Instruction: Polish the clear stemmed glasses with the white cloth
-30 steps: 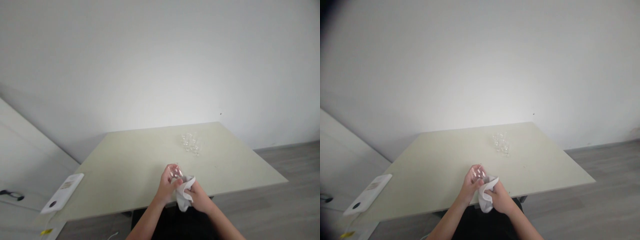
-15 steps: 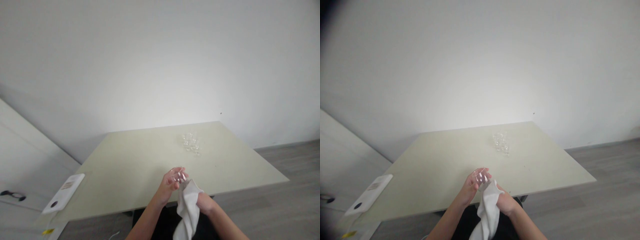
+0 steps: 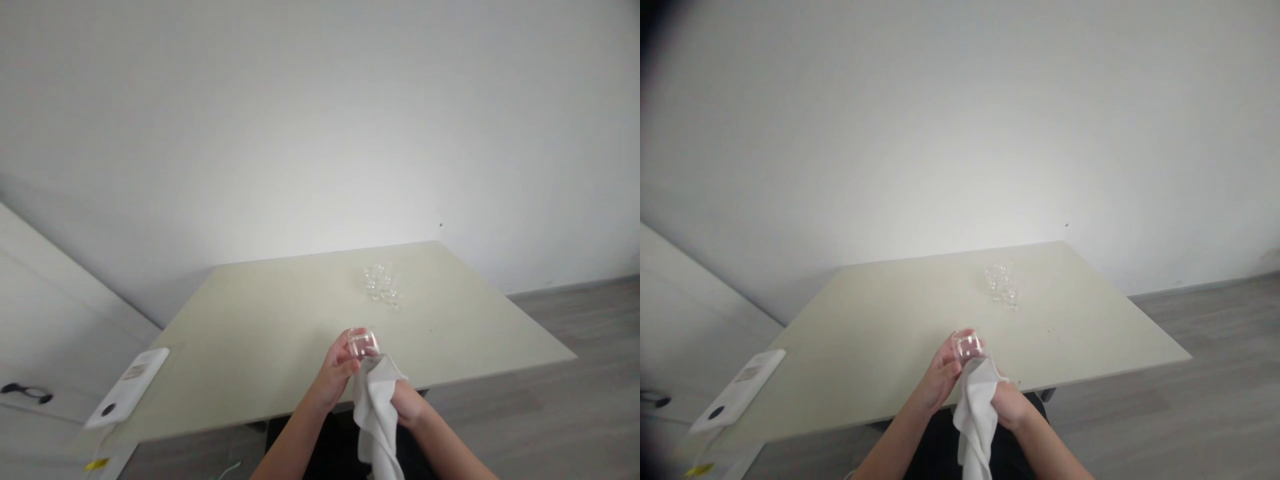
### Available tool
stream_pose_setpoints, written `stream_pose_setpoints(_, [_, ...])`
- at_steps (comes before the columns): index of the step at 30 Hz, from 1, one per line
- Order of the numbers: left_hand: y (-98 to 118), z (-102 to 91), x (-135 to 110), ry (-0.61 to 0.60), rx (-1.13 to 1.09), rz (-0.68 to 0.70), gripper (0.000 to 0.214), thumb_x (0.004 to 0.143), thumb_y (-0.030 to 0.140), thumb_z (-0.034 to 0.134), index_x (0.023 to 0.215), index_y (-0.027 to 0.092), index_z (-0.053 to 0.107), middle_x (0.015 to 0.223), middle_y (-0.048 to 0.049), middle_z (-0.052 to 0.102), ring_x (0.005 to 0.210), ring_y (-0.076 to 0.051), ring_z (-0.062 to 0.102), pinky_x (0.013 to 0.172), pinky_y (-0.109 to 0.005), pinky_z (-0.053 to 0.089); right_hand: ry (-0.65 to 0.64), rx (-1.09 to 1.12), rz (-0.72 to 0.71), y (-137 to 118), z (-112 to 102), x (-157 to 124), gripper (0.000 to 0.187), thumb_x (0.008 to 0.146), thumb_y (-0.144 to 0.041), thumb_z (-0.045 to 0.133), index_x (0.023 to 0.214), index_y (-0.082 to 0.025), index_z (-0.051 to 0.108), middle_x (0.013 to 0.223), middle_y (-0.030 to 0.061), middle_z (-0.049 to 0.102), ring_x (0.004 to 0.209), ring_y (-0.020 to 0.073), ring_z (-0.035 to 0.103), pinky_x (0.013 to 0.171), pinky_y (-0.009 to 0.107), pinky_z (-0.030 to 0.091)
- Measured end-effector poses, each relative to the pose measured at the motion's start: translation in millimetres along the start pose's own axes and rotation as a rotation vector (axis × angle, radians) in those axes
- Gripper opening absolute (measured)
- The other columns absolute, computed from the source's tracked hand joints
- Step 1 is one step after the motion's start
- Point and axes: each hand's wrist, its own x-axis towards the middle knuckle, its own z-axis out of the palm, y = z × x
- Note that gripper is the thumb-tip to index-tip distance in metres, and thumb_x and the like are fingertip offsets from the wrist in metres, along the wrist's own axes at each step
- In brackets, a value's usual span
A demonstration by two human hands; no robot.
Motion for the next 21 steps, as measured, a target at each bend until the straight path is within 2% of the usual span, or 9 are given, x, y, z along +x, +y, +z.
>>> stream_pose_setpoints(3, [-3,-3.8,2,0.067,0.044,0.019,0.072,0.064,0.048,0.082,0.125,0.019,0.057,0.107,-0.0099,0.064,0.092,-0.02,0.061,0.081,-0.029,0.046,0.085,-0.188,-0.134,-1,0,4,0.033,0.072,-0.032,0.075,0.101,-0.018,0.068,0.097,0.007,0.07,0.094,0.0245,0.062,0.093,0.041,0.046])
stream_pose_setpoints(5, [-5,-7.1,3,0.135,0.104,0.045,0.073,0.061,0.047,0.084,0.123,0.018,0.059,0.1,-0.0066,0.064,0.084,-0.016,0.06,0.075,-0.025,0.045,0.097,-0.264,-0.142,-1,0,5,0.036,0.068,-0.031,0.077,0.1,-0.018,0.068,0.097,0.0069,0.07,0.094,0.0251,0.062,0.093,0.042,0.045])
stream_pose_setpoints(7, [-5,-8.3,2,0.143,0.105,0.05,0.077,0.058,0.052,0.085,0.122,0.017,0.059,0.092,-0.0049,0.064,0.079,-0.015,0.058,0.071,-0.023,0.043,0.062,-0.187,-0.055,-2,3,2,0.035,0.068,-0.036,0.077,0.096,-0.017,0.068,0.091,0.0069,0.07,0.087,0.0243,0.062,0.088,0.042,0.048])
stream_pose_setpoints(9, [-3,-7.0,1,0.078,0.04,0.035,0.086,0.053,0.058,0.084,0.124,0.017,0.057,0.093,-0.0061,0.065,0.079,-0.016,0.059,0.071,-0.025,0.044,0.003,-0.039,0.068,-3,9,-3,0.036,0.069,-0.043,0.076,0.094,-0.017,0.068,0.084,0.0065,0.07,0.079,0.023,0.063,0.08,0.039,0.051])
stream_pose_setpoints(11, [-1,-4.8,-1,0.018,-0.025,0.01,0.086,0.054,0.06,0.083,0.123,0.018,0.056,0.098,-0.0087,0.066,0.083,-0.02,0.061,0.075,-0.029,0.046,-0.022,0.044,0.121,-5,15,-6,0.038,0.069,-0.048,0.075,0.09,-0.018,0.069,0.079,0.0063,0.069,0.076,0.0229,0.063,0.077,0.038,0.051])
stream_pose_setpoints(13, [1,-3.8,-1,0.041,-0.021,0.009,0.075,0.06,0.057,0.082,0.12,0.019,0.057,0.104,-0.0101,0.065,0.088,-0.021,0.061,0.078,-0.03,0.047,-0.024,0.001,0.067,-6,18,-4,0.036,0.07,-0.047,0.073,0.09,-0.018,0.068,0.083,0.0065,0.069,0.082,0.024,0.063,0.08,0.039,0.051])
stream_pose_setpoints(15, [0,-4.9,1,0.121,0.041,0.033,0.067,0.063,0.051,0.082,0.117,0.018,0.059,0.102,-0.0085,0.064,0.086,-0.018,0.06,0.075,-0.026,0.046,0.019,-0.127,-0.044,-4,17,1,0.032,0.071,-0.041,0.073,0.092,-0.018,0.067,0.089,0.0066,0.069,0.089,0.0248,0.062,0.087,0.04,0.048])
stream_pose_setpoints(18, [-1,-8.1,2,0.193,0.112,0.031,0.067,0.058,0.044,0.086,0.115,0.016,0.063,0.091,-0.0044,0.062,0.075,-0.012,0.056,0.066,-0.02,0.042,0.07,-0.261,-0.119,5,12,8,0.033,0.07,-0.034,0.074,0.096,-0.017,0.065,0.092,0.0062,0.069,0.091,0.0247,0.062,0.089,0.042,0.047])
stream_pose_setpoints(21, [0,-7.8,1,0.138,0.074,0.012,0.079,0.049,0.05,0.089,0.115,0.015,0.064,0.09,-0.0048,0.063,0.074,-0.012,0.056,0.065,-0.021,0.043,-0.035,-0.2,-0.086,11,9,5,0.035,0.072,-0.035,0.074,0.1,-0.017,0.066,0.092,0.006,0.07,0.09,0.0237,0.062,0.085,0.04,0.049])
